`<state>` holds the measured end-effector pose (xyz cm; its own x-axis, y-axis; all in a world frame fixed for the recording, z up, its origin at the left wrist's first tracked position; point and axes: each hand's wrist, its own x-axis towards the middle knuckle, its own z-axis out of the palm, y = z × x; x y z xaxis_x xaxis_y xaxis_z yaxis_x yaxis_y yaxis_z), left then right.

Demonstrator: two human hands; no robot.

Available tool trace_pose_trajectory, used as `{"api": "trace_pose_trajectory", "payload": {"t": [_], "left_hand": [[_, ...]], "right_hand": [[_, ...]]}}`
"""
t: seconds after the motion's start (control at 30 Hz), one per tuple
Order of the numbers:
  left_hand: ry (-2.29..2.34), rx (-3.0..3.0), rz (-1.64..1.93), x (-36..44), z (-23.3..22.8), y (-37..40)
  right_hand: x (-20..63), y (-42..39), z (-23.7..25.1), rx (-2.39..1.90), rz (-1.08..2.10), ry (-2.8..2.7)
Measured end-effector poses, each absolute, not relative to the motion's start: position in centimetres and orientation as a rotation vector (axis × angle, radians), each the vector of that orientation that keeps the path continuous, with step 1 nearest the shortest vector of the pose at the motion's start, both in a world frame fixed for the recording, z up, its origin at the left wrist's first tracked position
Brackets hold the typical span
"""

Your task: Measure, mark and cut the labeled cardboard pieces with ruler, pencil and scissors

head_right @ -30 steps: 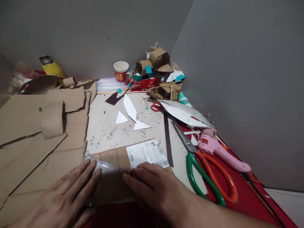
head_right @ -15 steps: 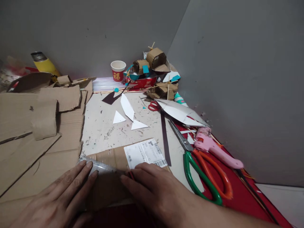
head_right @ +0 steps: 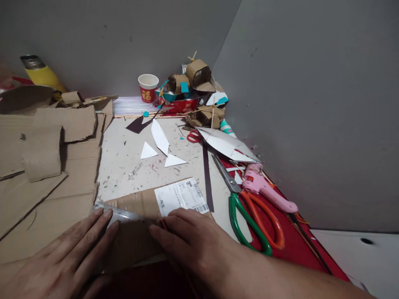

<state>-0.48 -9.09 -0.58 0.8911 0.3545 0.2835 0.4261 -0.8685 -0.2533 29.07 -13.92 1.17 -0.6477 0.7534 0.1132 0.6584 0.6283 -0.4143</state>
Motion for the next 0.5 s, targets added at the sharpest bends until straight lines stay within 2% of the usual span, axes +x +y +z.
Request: {"api": "trace_pose_trajectory", "payload": {"t": [0.5], "left_hand": [[-0.587, -2.762, -0.323, -0.82, -0.90, -9.14]], "right_hand": [[28.99, -14.14, 1.00, -1.188, 0.478, -2.525]]}}
